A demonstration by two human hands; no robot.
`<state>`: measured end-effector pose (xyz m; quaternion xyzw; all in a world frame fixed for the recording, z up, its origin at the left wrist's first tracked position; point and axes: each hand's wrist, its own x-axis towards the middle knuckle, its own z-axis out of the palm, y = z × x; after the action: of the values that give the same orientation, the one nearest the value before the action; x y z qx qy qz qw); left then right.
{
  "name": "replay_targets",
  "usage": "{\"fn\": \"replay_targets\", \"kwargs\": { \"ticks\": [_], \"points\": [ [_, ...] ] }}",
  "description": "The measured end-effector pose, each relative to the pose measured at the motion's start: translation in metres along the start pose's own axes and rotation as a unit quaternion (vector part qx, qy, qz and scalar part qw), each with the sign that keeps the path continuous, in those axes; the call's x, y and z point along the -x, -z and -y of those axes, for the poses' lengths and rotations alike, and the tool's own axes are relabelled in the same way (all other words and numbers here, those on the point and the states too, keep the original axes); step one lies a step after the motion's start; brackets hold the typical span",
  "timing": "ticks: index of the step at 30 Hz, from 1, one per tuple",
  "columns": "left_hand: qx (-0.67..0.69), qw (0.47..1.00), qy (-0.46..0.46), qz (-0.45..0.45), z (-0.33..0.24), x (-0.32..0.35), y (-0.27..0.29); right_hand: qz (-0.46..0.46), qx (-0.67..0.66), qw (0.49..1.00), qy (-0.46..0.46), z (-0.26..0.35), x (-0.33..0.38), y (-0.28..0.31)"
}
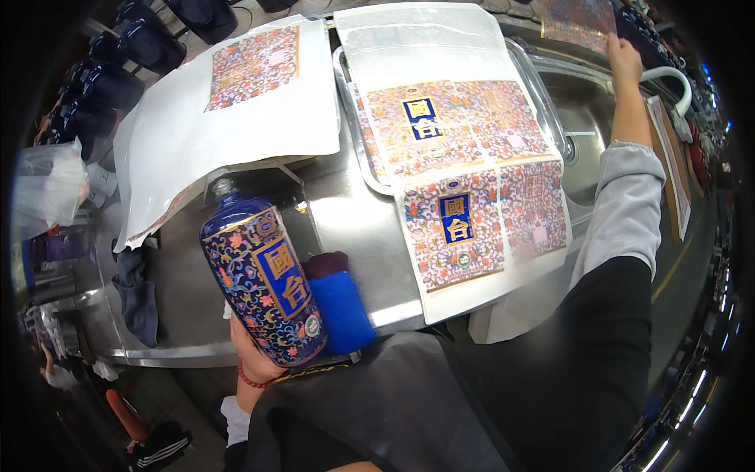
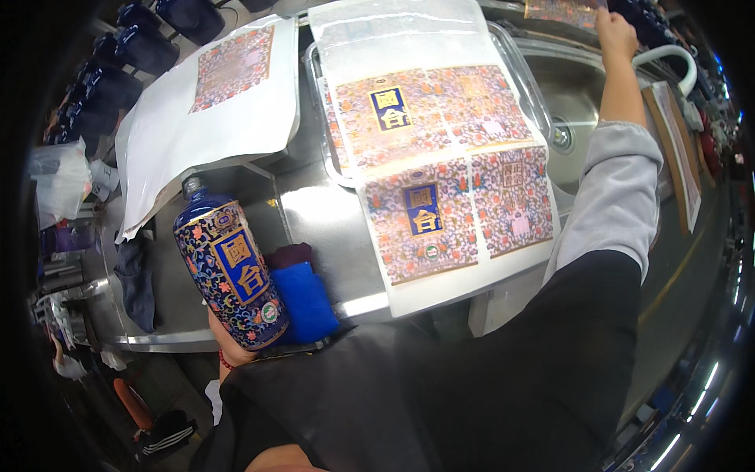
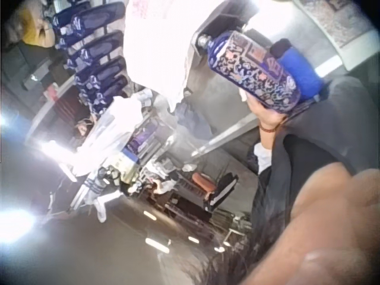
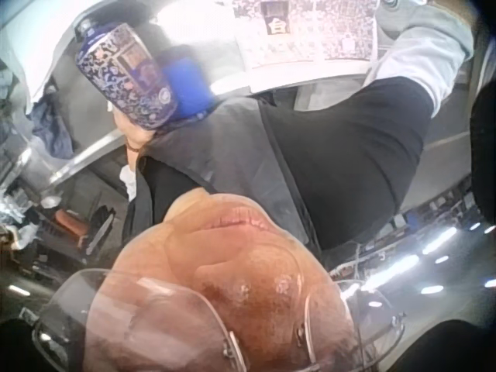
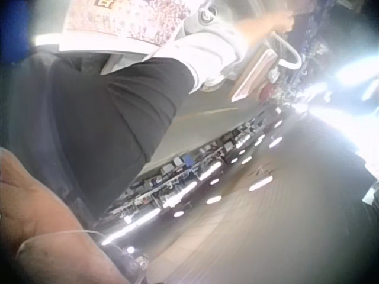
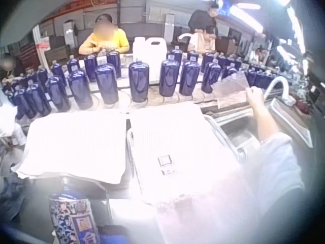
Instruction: The person applies decorative stickers to a blue cylindrical container using a green squeegee tool. They smooth the sticker onto the surface, rotate the container to access different sides, and press the edges to ensure adhesion.
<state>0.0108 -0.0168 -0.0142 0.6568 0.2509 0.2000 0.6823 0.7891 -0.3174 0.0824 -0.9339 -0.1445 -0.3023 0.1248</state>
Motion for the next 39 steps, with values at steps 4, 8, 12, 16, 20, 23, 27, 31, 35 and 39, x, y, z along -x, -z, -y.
{"fn": "replay_targets", "kwargs": {
  "ticks": [4, 8, 12, 16, 20, 23, 27, 31, 35, 39],
  "points": [
    [0.090, 0.995, 0.034, -0.030, 0.010, 0.008, 0.005, 0.150, -0.063, 0.974, -0.158, -0.097, 0.098, -0.021],
    [0.076, 0.997, 0.003, -0.007, 0.006, 0.009, 0.006, 0.242, 0.103, 0.959, -0.103, -0.147, 0.197, -0.047],
    [0.069, 0.996, 0.037, -0.031, -0.007, 0.001, 0.000, 0.326, 0.166, 0.926, -0.093, -0.178, 0.223, -0.073],
    [0.263, 0.951, 0.156, -0.049, -0.018, -0.002, -0.007, 0.405, 0.179, 0.896, -0.033, -0.212, 0.219, -0.102],
    [-0.253, 0.961, -0.112, 0.011, -0.036, -0.005, -0.002, 0.473, 0.244, 0.846, 0.026, -0.225, 0.217, -0.107],
    [-0.410, 0.894, -0.182, -0.006, -0.055, -0.006, -0.001, 0.401, 0.312, 0.861, 0.027, -0.204, 0.211, -0.078],
    [-0.513, 0.823, -0.229, -0.087, -0.076, 0.007, -0.003, 0.296, 0.339, 0.892, 0.045, -0.144, 0.183, -0.016],
    [-0.562, 0.776, -0.270, -0.094, -0.068, 0.009, -0.008, 0.330, 0.309, 0.890, 0.052, -0.083, 0.138, 0.022],
    [-0.479, 0.849, -0.209, -0.083, -0.050, 0.003, -0.007, 0.261, 0.229, 0.915, 0.204, -0.036, 0.113, 0.053],
    [-0.514, 0.812, -0.261, -0.089, -0.049, 0.003, 0.000, 0.225, 0.112, 0.913, 0.321, 0.042, 0.104, 0.102]
  ]
}}
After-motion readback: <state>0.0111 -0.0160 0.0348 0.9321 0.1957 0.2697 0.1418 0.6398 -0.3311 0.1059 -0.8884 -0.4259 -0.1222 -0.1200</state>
